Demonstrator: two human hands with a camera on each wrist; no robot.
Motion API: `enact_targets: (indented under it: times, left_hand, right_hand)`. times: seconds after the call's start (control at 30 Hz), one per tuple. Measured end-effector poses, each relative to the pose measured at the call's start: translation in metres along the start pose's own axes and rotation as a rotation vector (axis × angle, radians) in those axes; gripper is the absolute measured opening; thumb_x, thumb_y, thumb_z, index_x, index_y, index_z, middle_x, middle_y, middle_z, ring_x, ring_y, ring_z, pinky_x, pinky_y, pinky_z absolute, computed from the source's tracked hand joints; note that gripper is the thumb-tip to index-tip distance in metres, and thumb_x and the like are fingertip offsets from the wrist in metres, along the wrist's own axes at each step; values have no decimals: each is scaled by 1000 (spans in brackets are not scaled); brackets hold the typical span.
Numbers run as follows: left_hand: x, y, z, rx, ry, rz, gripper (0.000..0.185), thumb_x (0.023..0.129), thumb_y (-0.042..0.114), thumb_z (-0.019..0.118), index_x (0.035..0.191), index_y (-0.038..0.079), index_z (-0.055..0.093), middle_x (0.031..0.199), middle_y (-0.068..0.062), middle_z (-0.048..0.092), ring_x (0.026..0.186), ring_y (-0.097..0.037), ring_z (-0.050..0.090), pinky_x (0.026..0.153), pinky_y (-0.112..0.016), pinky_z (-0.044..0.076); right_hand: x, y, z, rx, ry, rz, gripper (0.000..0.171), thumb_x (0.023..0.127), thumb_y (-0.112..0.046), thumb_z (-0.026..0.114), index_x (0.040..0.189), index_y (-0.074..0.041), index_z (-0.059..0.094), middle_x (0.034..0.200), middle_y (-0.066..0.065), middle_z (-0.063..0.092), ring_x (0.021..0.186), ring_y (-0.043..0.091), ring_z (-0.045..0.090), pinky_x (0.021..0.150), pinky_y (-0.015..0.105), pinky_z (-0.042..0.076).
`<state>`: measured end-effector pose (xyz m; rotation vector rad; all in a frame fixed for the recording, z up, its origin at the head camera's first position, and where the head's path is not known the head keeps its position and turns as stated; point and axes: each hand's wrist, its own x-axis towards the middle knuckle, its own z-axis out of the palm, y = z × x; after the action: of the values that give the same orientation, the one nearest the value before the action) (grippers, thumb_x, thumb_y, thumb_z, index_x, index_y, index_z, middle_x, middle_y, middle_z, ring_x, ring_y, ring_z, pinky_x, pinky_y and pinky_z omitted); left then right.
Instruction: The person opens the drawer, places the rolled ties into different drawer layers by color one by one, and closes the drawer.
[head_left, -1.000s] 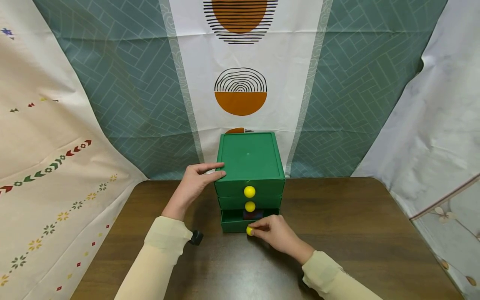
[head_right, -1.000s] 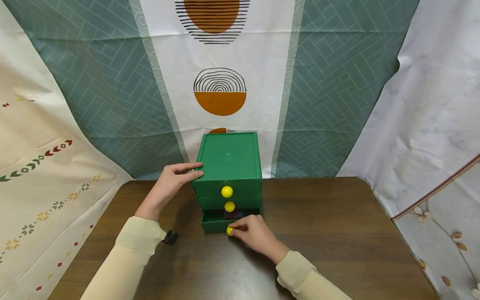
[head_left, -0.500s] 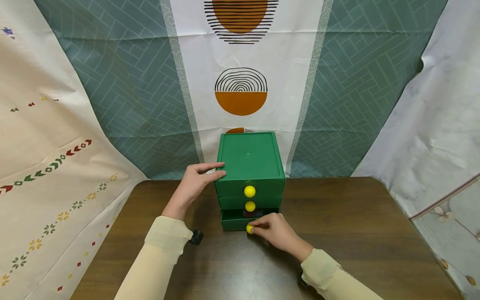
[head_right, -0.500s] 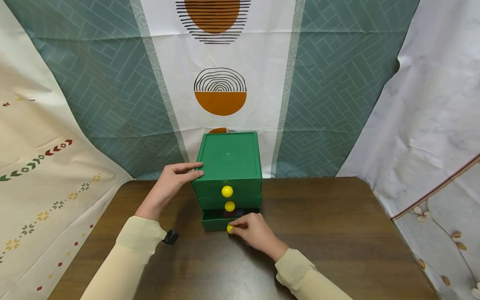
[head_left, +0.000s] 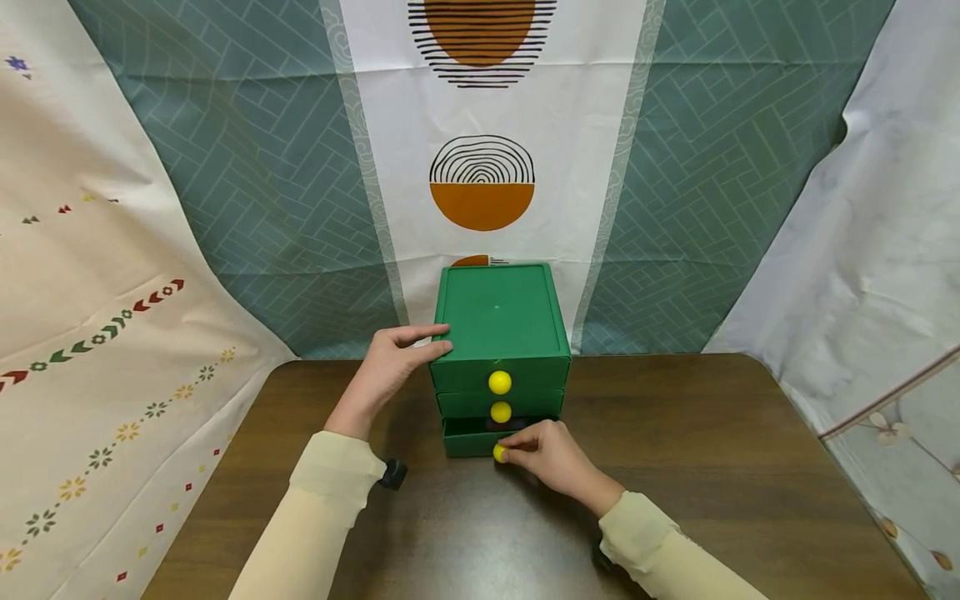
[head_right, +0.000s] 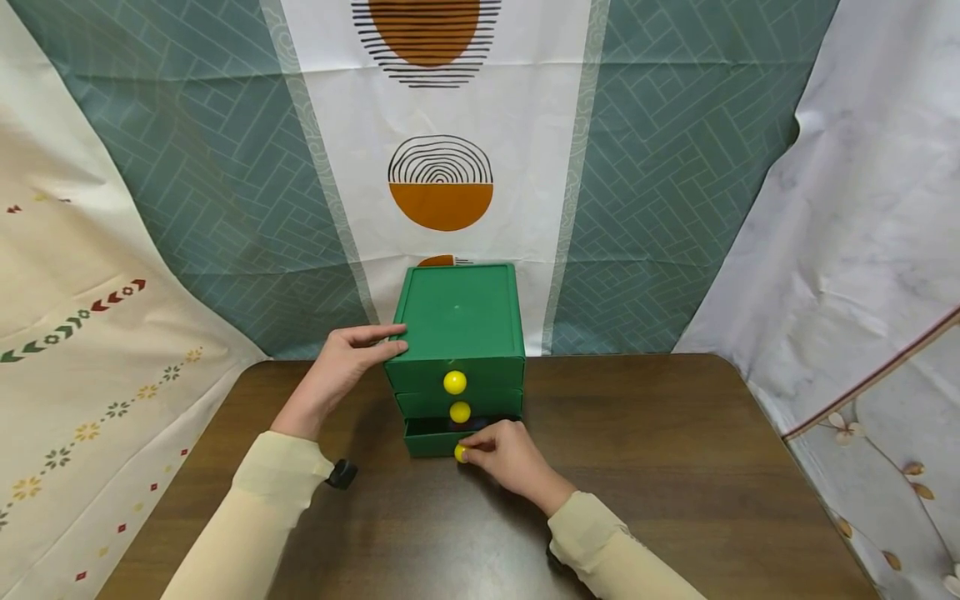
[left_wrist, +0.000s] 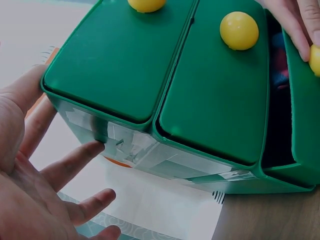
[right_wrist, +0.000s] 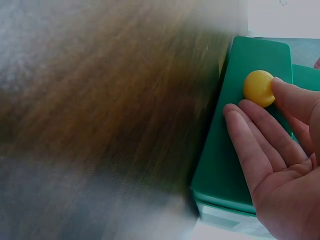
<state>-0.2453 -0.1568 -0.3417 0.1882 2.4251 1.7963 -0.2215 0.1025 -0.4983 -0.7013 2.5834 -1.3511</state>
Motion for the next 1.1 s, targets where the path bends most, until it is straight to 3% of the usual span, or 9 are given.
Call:
enact_targets:
  times: [0.37,1.1]
  left_hand:
    - [0,-2,0,-1,-4,5,41,84,31,70,123,21,64,136,3,51,133,-22,37,109,-48,34]
    - [2,-3,-1,-15,8,10,40,83,29,71,122,19,65,135,3,51,133,-22,38,107,-46,36]
  right_hand:
    - [3,2,2,1,51,27,17,83,-32,70,98,-25,75,90,-14,72,79,-1,65,64,19,53]
    - [13,10,9,130,191,92,15,79,-27,75,92,-20,77,88,-9,73,80,4,66,63,20,54]
